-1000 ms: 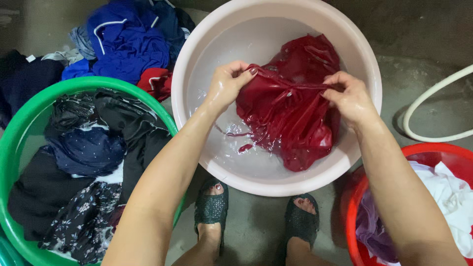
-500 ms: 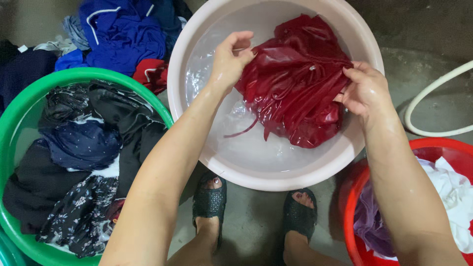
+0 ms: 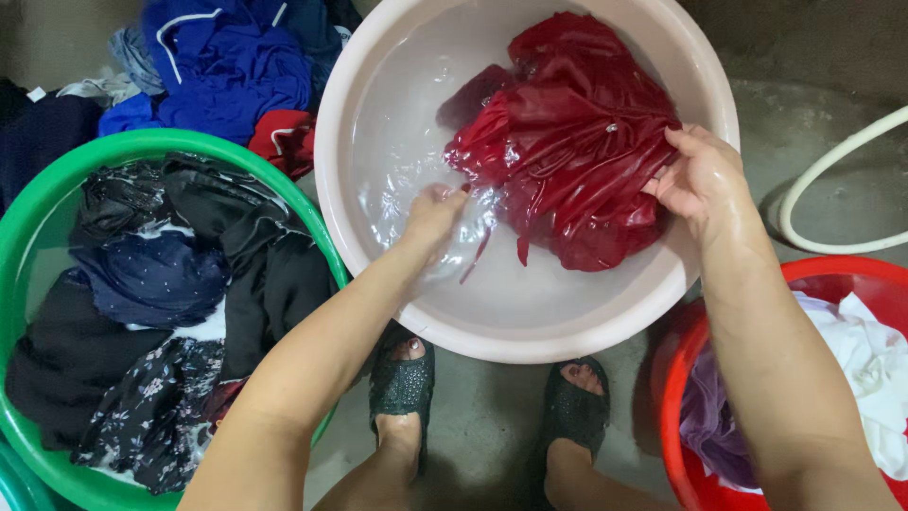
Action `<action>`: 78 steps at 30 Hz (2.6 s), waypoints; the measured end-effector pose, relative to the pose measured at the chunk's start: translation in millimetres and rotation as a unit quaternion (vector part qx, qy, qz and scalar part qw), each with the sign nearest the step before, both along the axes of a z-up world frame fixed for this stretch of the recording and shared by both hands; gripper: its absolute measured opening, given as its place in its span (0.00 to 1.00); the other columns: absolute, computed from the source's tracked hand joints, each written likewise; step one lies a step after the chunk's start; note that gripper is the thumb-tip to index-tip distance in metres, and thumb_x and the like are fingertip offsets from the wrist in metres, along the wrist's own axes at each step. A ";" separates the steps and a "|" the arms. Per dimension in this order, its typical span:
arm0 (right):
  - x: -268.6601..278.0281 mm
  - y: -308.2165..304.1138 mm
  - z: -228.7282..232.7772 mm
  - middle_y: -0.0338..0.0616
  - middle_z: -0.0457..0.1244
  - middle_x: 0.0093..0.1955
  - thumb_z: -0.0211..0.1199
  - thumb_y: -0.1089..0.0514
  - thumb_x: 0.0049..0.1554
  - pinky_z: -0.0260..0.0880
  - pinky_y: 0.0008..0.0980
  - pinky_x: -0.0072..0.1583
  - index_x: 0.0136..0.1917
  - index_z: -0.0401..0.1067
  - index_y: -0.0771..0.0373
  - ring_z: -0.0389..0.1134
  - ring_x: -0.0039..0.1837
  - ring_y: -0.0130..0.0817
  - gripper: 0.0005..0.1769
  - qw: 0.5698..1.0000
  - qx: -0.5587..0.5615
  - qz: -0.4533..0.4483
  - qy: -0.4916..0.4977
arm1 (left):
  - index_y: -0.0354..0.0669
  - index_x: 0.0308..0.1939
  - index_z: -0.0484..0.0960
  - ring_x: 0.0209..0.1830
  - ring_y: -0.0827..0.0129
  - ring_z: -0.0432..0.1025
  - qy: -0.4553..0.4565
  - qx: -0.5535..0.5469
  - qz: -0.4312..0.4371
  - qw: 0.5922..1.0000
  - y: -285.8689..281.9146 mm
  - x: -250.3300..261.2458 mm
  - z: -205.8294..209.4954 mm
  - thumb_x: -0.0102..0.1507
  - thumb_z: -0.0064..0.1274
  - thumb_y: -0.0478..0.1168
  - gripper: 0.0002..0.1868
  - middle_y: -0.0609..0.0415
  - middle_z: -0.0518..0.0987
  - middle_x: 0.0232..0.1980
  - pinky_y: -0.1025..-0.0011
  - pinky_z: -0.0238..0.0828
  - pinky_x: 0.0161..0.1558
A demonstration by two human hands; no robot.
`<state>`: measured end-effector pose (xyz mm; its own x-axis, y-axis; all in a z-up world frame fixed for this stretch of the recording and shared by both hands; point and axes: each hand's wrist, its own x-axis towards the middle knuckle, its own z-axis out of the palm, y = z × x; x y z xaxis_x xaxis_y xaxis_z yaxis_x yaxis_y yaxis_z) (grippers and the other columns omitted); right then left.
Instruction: The person washes white, purple, red, and dark garments by hand in plastic basins under a running water tap.
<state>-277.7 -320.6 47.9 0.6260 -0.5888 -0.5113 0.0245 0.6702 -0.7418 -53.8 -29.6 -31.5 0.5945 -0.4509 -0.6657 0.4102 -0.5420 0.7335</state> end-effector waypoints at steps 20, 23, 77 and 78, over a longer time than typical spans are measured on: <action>-7.1 0.3 -6.5 0.56 0.65 0.66 0.49 0.63 0.67 0.74 0.64 0.63 0.58 0.64 0.64 0.71 0.66 0.54 0.07 1.000 0.012 0.009 -0.020 | 0.45 0.61 0.65 0.57 0.42 0.76 0.425 -0.138 -0.067 0.892 0.1 -41.5 60.0 0.71 0.36 0.40 0.14 0.31 0.78 0.60 0.44 0.75 0.56; -9.5 1.6 -3.6 0.57 0.65 0.66 0.49 0.63 0.67 0.74 0.64 0.62 0.58 0.64 0.65 0.71 0.65 0.54 0.07 1.000 0.016 0.000 -0.022 | 0.42 0.58 0.66 0.58 0.42 0.77 0.413 -0.154 -0.034 0.897 1.6 -40.0 62.5 0.73 0.35 0.40 0.12 0.30 0.78 0.60 0.43 0.76 0.57; -7.8 13.4 -6.5 0.52 0.67 0.57 0.52 0.66 0.64 0.76 0.59 0.59 0.54 0.66 0.65 0.73 0.58 0.47 0.06 0.998 0.050 -0.029 -0.036 | 0.37 0.46 0.82 0.35 0.82 0.75 0.084 -0.252 -0.184 0.946 8.9 -106.8 128.5 0.61 0.62 0.33 0.10 0.60 0.82 0.37 0.80 0.71 0.37; -6.7 15.2 -4.3 0.52 0.67 0.57 0.52 0.66 0.64 0.76 0.58 0.59 0.54 0.67 0.65 0.73 0.58 0.47 0.06 0.998 0.051 -0.028 -0.039 | 0.36 0.46 0.82 0.36 0.82 0.74 0.082 -0.268 -0.185 0.942 10.4 -107.4 130.7 0.62 0.62 0.33 0.10 0.60 0.82 0.37 0.80 0.71 0.39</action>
<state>-284.4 -305.4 43.6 0.6330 -0.5716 -0.5221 0.1188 0.7382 -0.6641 -161.2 -19.1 99.2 0.2401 -0.9047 -0.3520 0.3977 -0.2391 0.8858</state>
